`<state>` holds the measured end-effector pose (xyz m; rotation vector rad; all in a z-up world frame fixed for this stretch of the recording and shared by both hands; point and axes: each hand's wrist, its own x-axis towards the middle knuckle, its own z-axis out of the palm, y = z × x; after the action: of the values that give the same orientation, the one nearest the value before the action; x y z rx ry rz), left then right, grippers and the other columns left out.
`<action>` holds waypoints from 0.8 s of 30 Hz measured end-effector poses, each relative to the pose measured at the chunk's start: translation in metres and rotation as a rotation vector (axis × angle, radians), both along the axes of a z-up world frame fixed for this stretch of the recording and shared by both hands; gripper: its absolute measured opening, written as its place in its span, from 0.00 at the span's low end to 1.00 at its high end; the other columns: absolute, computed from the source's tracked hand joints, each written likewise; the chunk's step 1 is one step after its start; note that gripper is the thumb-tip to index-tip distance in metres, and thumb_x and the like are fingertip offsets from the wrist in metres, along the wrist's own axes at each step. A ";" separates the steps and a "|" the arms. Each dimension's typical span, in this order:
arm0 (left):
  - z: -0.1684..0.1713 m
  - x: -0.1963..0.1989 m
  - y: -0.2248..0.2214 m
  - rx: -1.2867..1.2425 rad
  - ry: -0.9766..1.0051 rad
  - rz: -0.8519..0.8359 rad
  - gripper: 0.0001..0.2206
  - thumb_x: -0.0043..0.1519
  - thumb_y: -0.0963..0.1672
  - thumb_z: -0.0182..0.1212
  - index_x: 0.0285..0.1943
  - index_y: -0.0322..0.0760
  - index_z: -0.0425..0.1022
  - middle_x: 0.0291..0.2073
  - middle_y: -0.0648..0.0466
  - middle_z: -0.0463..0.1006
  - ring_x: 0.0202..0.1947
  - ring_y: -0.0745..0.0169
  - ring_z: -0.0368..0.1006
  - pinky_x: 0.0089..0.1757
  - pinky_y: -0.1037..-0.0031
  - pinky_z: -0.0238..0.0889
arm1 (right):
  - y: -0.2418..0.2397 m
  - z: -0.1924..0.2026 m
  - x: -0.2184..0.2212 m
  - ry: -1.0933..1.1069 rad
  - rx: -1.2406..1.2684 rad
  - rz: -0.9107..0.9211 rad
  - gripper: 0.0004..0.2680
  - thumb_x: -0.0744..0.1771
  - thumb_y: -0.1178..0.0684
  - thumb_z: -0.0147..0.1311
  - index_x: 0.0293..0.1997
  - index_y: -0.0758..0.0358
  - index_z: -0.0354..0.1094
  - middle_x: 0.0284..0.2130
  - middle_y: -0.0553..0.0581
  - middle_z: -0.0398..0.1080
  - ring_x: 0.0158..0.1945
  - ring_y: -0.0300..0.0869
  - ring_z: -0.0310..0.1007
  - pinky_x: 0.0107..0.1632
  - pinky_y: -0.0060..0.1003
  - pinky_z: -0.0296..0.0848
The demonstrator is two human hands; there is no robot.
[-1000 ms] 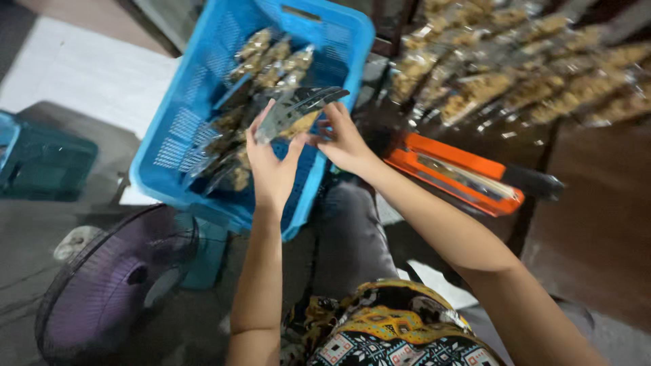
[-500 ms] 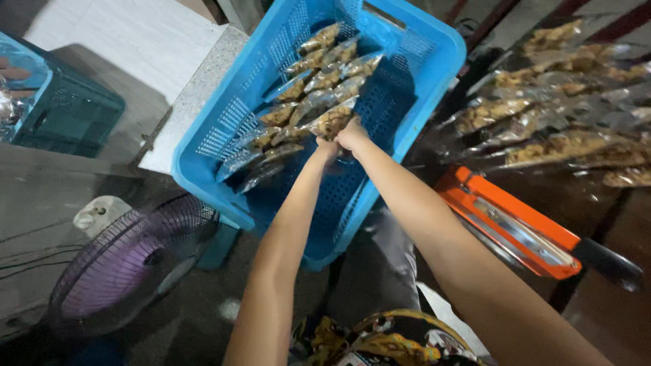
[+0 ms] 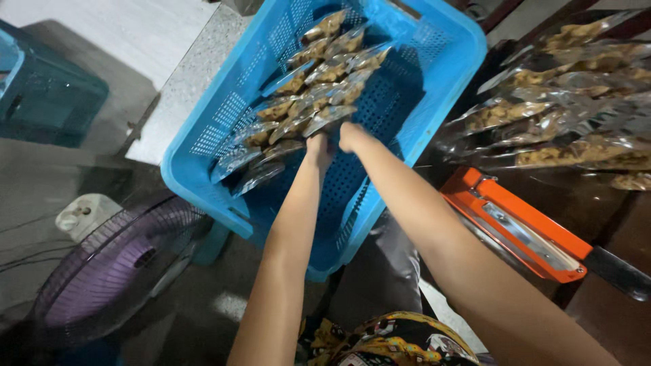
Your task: The person sits on the floor and repeatedly picks up clear plastic bags filled with snacks, seals them using an orange handheld heat sealer, and places the sealed bags into a blue plastic basket. The person continues this process for multiple bags throughout the clip.
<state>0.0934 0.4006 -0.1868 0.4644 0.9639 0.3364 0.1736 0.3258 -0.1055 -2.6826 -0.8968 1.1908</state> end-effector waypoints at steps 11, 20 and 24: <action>-0.020 0.002 -0.031 0.056 -0.019 -0.311 0.12 0.66 0.49 0.52 0.45 0.40 0.76 0.29 0.54 0.74 0.25 0.59 0.70 0.26 0.63 0.62 | -0.077 0.147 -0.040 -0.425 -0.051 0.338 0.21 0.67 0.54 0.53 0.70 0.67 0.60 0.51 0.65 0.76 0.54 0.56 0.77 0.62 0.62 0.63; 0.146 0.036 -0.086 0.775 -0.091 -0.712 0.23 0.69 0.53 0.55 0.63 0.34 0.75 0.59 0.48 0.78 0.60 0.59 0.71 0.57 0.70 0.61 | -0.320 0.297 0.017 -0.713 0.635 -0.022 0.09 0.70 0.59 0.52 0.57 0.59 0.73 0.53 0.60 0.73 0.58 0.54 0.72 0.64 0.47 0.71; 0.257 0.031 -0.141 0.943 -0.460 -0.620 0.21 0.70 0.49 0.56 0.68 0.33 0.70 0.61 0.46 0.76 0.62 0.57 0.71 0.61 0.70 0.61 | -0.411 0.297 0.039 -1.025 0.576 -0.060 0.13 0.67 0.60 0.57 0.58 0.64 0.73 0.54 0.60 0.73 0.59 0.56 0.70 0.61 0.51 0.67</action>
<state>0.1242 0.2593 0.0699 1.4345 0.1252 0.2939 0.2122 -0.0856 0.1913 -2.6404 -0.9861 -0.5209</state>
